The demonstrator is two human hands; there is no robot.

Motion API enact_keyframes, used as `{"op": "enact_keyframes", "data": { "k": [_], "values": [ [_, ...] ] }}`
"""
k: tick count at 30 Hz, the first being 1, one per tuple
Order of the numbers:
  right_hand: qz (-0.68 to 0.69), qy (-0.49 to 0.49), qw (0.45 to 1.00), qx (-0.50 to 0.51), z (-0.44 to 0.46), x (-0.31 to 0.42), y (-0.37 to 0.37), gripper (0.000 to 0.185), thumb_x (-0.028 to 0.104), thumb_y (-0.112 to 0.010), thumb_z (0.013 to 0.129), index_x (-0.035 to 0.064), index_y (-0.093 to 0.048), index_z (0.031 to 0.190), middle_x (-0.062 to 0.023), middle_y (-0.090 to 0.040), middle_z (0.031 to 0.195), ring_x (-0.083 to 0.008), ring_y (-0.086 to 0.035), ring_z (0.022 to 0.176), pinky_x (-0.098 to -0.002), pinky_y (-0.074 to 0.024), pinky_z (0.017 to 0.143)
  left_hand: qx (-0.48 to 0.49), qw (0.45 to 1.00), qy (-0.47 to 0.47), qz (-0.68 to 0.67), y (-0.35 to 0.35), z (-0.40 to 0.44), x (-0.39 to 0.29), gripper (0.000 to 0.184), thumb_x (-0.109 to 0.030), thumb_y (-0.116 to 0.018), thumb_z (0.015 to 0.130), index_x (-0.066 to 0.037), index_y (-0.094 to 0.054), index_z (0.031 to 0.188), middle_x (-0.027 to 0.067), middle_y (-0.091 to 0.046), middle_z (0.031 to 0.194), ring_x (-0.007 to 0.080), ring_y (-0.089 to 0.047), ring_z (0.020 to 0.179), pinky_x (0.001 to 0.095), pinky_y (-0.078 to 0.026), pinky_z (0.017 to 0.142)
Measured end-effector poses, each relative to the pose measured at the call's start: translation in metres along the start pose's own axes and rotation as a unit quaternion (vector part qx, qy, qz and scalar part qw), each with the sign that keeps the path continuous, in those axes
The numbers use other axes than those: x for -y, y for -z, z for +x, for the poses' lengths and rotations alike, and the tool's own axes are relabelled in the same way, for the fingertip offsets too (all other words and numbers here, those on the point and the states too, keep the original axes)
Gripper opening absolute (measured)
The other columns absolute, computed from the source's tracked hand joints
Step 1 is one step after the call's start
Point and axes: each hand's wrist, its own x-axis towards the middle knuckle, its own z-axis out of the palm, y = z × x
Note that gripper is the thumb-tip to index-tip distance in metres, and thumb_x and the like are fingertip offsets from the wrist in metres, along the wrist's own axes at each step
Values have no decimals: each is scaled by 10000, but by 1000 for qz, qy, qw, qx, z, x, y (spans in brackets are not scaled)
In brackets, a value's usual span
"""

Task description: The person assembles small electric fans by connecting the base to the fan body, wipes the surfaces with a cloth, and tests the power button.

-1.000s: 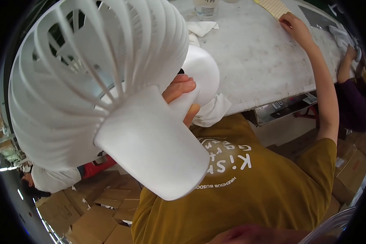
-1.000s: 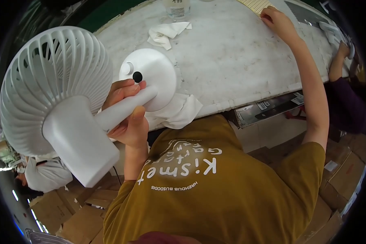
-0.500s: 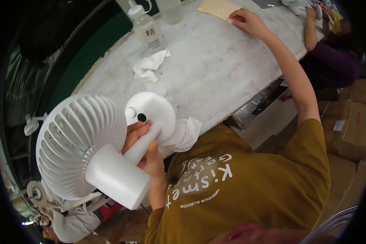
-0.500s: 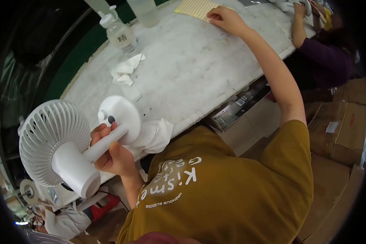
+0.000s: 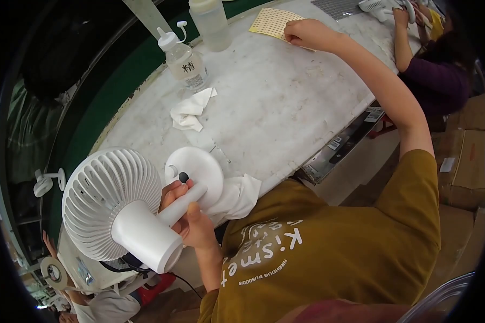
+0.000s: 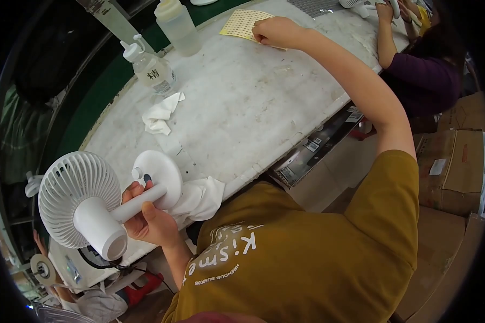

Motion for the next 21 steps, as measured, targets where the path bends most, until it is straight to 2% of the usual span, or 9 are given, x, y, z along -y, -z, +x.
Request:
{"op": "enact_keyframes", "data": {
  "k": [5,12,15,17,19,21],
  "values": [
    [-11,-15,998,52,6,-2,3,43,66,-664,837,92,-652,869,-47,-671,836,-253,-623,765,-361,-512,720,0,1000,-10,-9,-3,-1,1,416,-244,-748,914,-4,-610,1224,116,-608,1162,262,-538,1188,414,-556,1001],
    [36,-36,996,69,5,-12,6,36,84,-669,823,90,-647,851,-35,-666,824,-231,-596,719,-343,-490,685,-11,1000,-9,-13,-5,2,-1,414,-236,-752,907,9,-621,1214,151,-619,1166,271,-568,1156,406,-556,985],
    [91,-48,992,68,1,-24,8,40,95,-662,830,80,-651,865,-30,-661,809,-193,-570,693,-321,-477,678,-1,1000,14,-18,-9,4,-4,402,-208,-742,905,22,-625,1212,156,-631,1174,273,-570,1162,407,-544,972],
    [147,-81,984,52,-7,-30,15,40,95,-647,853,64,-654,877,-23,-646,796,-148,-538,685,-285,-465,675,10,999,18,-29,-12,6,-1,386,-184,-731,898,16,-631,1213,146,-645,1173,267,-567,1184,416,-491,1027],
    [203,-78,975,41,-27,-45,13,40,94,-643,864,57,-646,879,-16,-635,797,-134,-533,694,-268,-460,678,12,998,50,-27,-19,8,-8,373,-176,-725,894,6,-636,1207,135,-649,1178,268,-564,1194,422,-455,1066],
    [262,-66,962,33,-20,-29,6,44,93,-638,876,49,-638,881,-9,-624,798,-121,-527,703,-252,-455,681,4,997,79,-19,-22,6,-9,360,-169,-718,891,-3,-641,1201,123,-652,1183,268,-562,1205,428,-419,1104]
  ]
}}
